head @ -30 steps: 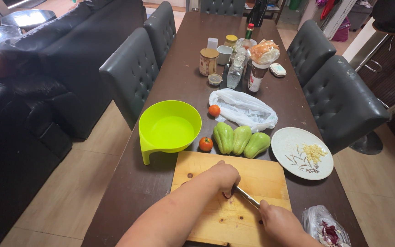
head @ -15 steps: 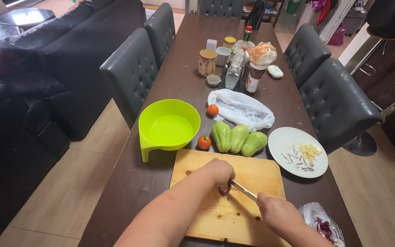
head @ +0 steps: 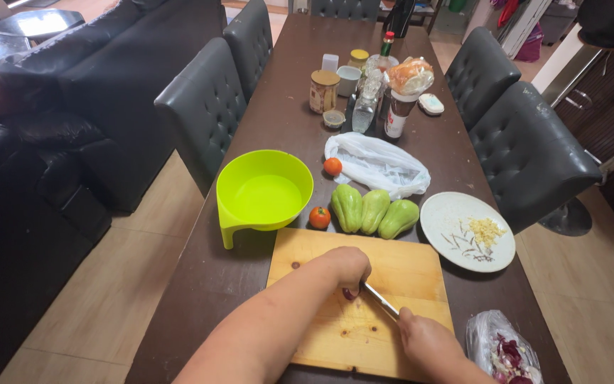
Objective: The recorder is chopping red onions on a wooden cutting board on a dining table.
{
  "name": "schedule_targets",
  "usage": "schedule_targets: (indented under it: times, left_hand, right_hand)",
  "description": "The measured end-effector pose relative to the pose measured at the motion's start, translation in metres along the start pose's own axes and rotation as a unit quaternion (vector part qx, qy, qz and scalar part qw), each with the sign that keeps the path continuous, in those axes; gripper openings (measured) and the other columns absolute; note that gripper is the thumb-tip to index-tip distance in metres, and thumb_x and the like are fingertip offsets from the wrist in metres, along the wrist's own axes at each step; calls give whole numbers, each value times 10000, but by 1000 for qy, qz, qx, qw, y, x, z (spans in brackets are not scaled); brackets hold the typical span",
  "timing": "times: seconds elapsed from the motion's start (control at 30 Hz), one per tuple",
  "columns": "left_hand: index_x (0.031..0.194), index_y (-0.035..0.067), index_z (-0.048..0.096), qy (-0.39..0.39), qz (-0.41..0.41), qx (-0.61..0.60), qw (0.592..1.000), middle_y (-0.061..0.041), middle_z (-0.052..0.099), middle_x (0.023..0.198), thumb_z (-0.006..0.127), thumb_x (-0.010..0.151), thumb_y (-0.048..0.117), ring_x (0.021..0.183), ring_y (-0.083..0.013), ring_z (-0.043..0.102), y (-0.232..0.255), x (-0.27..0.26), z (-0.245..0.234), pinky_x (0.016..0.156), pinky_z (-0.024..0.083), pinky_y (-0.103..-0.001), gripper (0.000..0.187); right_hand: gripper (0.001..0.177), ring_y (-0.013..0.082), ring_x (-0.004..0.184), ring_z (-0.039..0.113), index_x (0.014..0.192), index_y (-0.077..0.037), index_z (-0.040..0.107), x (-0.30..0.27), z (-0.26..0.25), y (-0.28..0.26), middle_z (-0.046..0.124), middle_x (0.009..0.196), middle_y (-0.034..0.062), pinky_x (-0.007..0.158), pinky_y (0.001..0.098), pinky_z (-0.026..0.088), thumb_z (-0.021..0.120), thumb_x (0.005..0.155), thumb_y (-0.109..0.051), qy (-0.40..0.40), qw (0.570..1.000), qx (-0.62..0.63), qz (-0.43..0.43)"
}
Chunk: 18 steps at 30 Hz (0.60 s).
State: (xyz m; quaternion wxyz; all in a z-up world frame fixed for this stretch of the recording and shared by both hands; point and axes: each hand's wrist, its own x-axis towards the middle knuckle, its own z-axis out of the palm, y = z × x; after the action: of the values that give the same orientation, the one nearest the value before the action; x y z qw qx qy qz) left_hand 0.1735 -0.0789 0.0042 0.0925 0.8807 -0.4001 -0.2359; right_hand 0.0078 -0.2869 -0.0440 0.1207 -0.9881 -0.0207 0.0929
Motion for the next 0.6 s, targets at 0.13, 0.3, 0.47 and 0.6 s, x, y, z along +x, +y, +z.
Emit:
schedule_targets:
  times: [0.13,0.3,0.47,0.6]
  left_hand:
    - [1018,188,791,10,19,3,1000,-51,763,963,903,601,137,929,-257,717,5,-3,4,800,577,-418,435]
    - [981,201,820,-13,16,21,1000,-42,784,938,881,635,150,912,-245,733,10,-6,-3,794,580,-412,354]
    - [968,190,820,-47,17,25,998,-57,782,927,897,630,133,892,-252,739,8,-2,-2,779,579,-412,351]
    - [962,184,824,-24,12,4,1000,-65,782,917,880,627,75,885,-255,739,5,-8,-1,769,578,-412,357]
  right_hand:
    - [192,429,744,692,915,-97,541,-6,-5,-5,702,718,195,697,577,531,528,945,-286,19,1000,-4,-1]
    - [206,428,753,697,934,-91,527,-9,-13,-14,705,731,195,708,578,533,526,951,-295,3,1000,-9,10]
    - [192,423,769,703,945,-90,531,-9,-7,-11,709,745,199,724,571,538,516,961,-281,2,1000,-27,13]
    - [173,415,786,707,949,-83,535,-9,-9,-13,716,760,193,729,567,540,522,938,-255,8,1000,-24,7]
